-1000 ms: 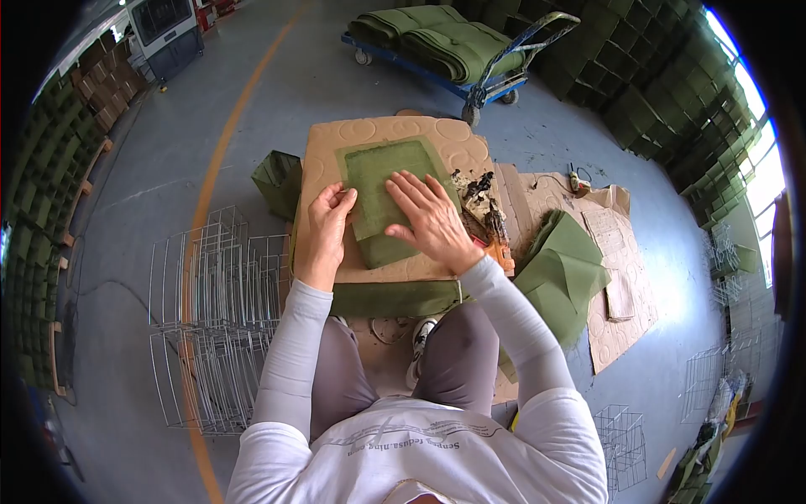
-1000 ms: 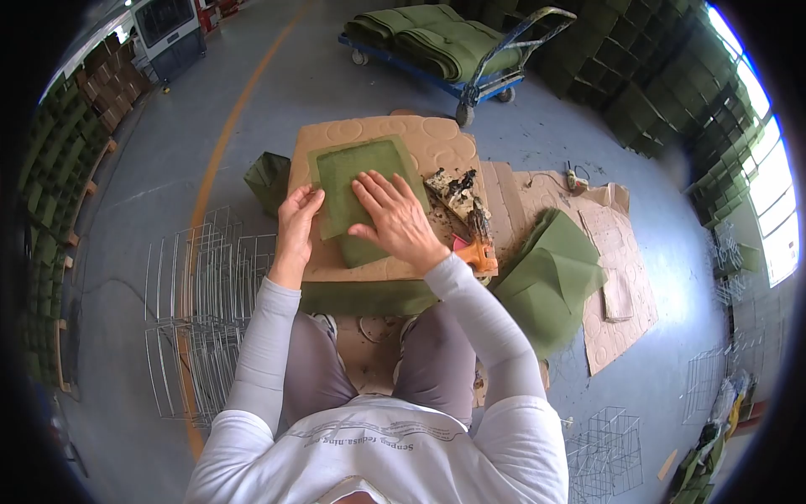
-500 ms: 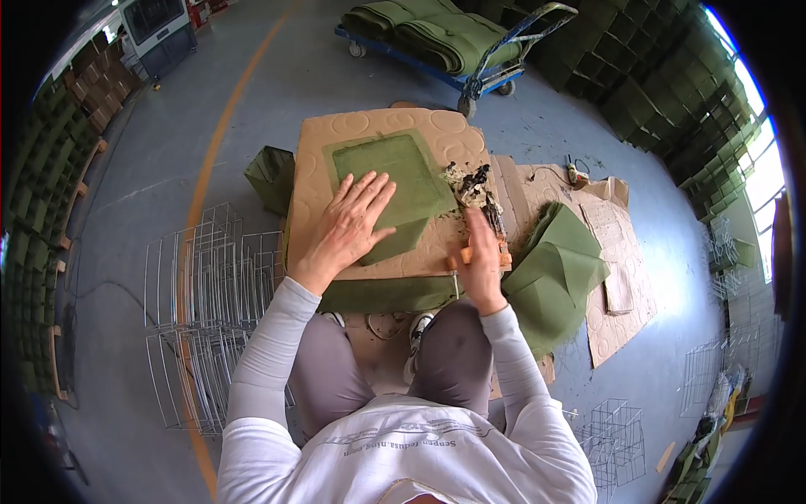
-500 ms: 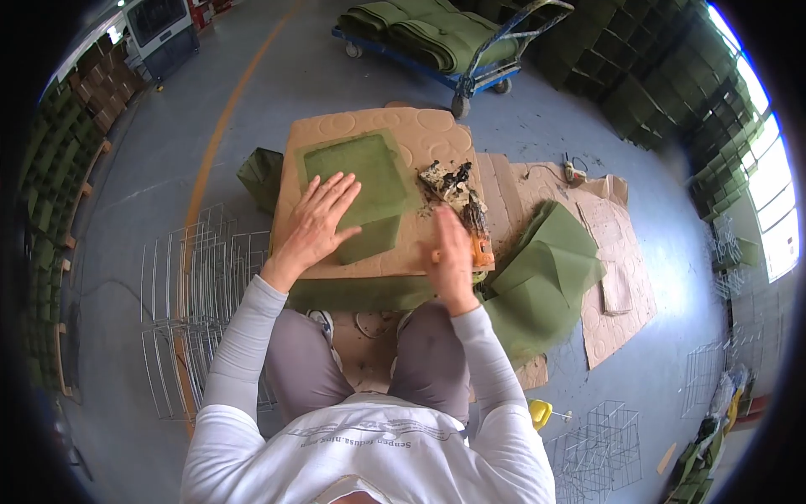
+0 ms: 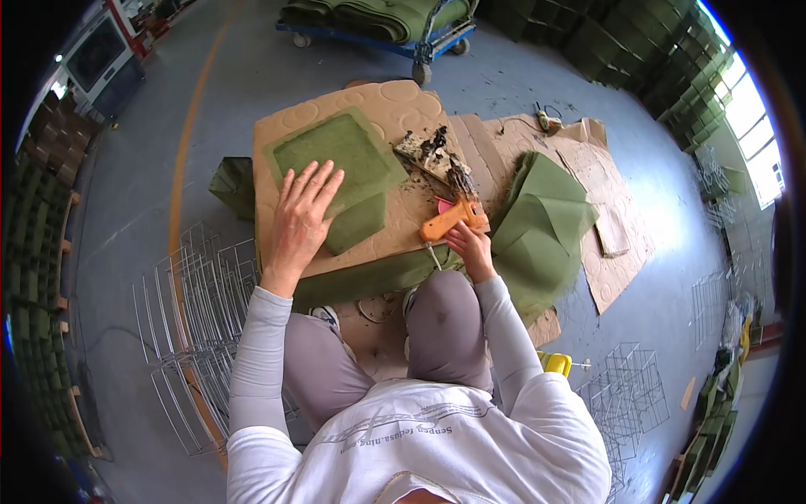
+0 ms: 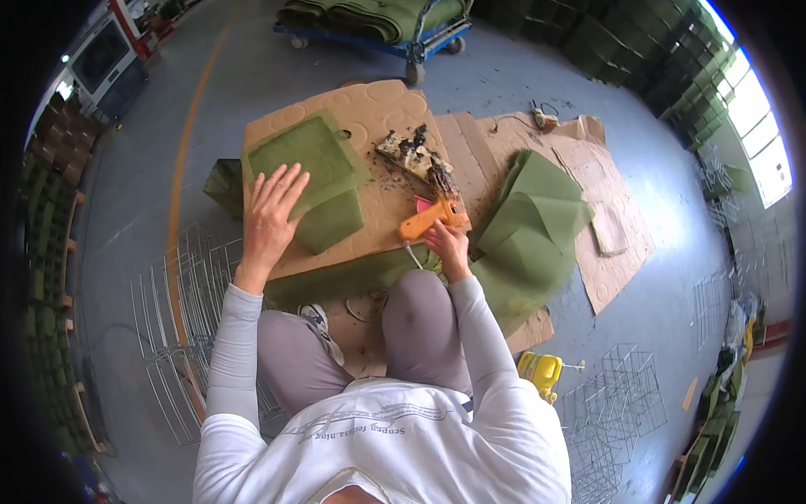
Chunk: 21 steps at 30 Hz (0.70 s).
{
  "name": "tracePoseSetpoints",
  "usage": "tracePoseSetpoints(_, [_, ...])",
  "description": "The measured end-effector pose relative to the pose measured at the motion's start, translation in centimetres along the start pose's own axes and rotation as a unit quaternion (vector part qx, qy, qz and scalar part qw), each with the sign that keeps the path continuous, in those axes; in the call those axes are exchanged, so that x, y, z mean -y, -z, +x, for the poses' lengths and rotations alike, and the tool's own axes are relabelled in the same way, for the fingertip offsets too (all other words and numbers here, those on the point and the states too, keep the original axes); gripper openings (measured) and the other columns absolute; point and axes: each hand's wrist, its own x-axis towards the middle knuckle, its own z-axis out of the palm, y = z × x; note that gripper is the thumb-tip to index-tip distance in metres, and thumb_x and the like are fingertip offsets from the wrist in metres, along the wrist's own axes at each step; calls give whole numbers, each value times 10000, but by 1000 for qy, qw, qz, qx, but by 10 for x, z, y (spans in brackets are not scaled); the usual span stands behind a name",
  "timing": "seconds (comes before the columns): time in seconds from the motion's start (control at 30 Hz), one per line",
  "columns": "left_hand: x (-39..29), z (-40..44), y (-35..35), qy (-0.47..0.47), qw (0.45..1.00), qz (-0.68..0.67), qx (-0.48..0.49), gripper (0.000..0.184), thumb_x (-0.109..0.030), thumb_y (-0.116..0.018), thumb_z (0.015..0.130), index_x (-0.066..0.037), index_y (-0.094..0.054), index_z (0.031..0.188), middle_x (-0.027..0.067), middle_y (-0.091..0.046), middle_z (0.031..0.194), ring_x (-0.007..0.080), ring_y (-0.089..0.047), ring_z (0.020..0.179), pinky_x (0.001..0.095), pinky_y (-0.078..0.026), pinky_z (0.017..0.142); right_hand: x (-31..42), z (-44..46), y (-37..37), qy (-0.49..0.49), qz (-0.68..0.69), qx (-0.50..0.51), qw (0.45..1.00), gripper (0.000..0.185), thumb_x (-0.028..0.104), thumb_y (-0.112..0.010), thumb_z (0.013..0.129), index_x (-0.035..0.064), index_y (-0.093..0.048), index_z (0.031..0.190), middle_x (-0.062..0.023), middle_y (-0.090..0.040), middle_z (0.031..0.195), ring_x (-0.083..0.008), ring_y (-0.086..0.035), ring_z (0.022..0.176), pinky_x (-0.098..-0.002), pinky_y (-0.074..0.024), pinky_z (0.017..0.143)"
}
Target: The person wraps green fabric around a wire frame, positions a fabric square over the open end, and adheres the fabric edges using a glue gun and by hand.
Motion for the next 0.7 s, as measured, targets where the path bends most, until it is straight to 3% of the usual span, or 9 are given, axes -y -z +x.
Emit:
tracePoseSetpoints(0.17, [0, 2, -1, 13, 1000, -10, 1, 644, -92, -765, 741, -129, -552, 1347, 65, -528, 1405, 266, -467, 1319, 477, -329, 1140, 12, 13, -33, -64, -144, -47, 986, 574, 467, -721, 853, 10, -586, 1173, -158, -637, 1032, -246, -672, 890, -347, -563, 718])
tracePoseSetpoints(0.23, [0, 1, -2, 13, 1000, -8, 4, 627, -107, -759, 754, -132, -554, 1346, 63, -530, 1403, 264, -464, 1321, 476, -327, 1141, 0, 33, -34, -70, -134, -50, 987, 624, 517, -768, 785, 24, -595, 1127, -127, -624, 959, -243, -652, 804, -366, -535, 660])
tracePoseSetpoints(0.3, [0, 0, -3, 14, 1000, -6, 5, 610, -122, -752, 768, -136, -557, 1345, 62, -532, 1402, 262, -462, 1323, 475, -324, 1141, -2, 47, -44, -103, -227, -116, 961, 595, 510, -801, 749, 47, -601, 1066, -103, -598, 899, -233, -613, 733, -369, -495, 597])
tracePoseSetpoints(0.37, [0, -1, -3, 23, 1000, -7, -2, 583, -156, -738, 791, -145, -559, 1345, 55, -536, 1399, 257, -458, 1327, 468, -313, 1148, -18, 68, -43, -105, -205, -126, 965, 557, 464, -827, 719, 48, -596, 1008, -101, -585, 877, -231, -583, 699, -365, -463, 548])
tracePoseSetpoints(0.43, [0, -2, -2, 21, 1000, -2, 0, 576, -164, -733, 796, -148, -558, 1345, 49, -533, 1401, 254, -456, 1327, 466, -308, 1151, -15, 61, -56, -62, -58, -162, 983, 512, 362, -830, 715, 41, -575, 1021, -109, -588, 879, -238, -575, 651, -387, -469, 529])
tracePoseSetpoints(0.47, [0, -1, -1, 21, 1000, 1, 0, 570, -173, -728, 801, -150, -558, 1344, 44, -531, 1403, 251, -454, 1328, 463, -304, 1153, 2, 46, -60, -68, -66, -199, 975, 438, 176, -783, 714, -41, -589, 1042, -140, -649, 876, -249, -638, 634, -391, -519, 567])
tracePoseSetpoints(0.5, [0, -1, 0, 25, 1000, 5, -4, 570, -173, -728, 801, -150, -558, 1344, 44, -531, 1403, 251, -454, 1328, 463, -304, 1153, 2, 41, -59, -65, -69, -193, 977, 438, 176, -783, 714, -41, -589, 1042, -140, -649, 876, -249, -638, 634, -391, -519, 567])
tracePoseSetpoints(0.57, [-1, -1, 2, 24, 1000, -2, 5, 583, -159, -732, 793, -149, -552, 1347, 38, -521, 1411, 246, -450, 1328, 460, -303, 1156, 4, 39, -51, 54, 105, -155, 981, 335, 83, -725, 739, -16, -550, 1007, -125, -633, 836, -243, -641, 634, -389, -529, 551])
tracePoseSetpoints(0.7, [-1, -2, -5, 39, 999, -29, -15, 639, -104, -749, 750, -146, -543, 1354, 43, -508, 1419, 248, -451, 1324, 468, -302, 1159, 16, 26, -51, 162, 86, -120, 976, 262, 12, -657, 768, 9, -505, 981, -91, -607, 747, -219, -619, 567, -351, -522, 518])
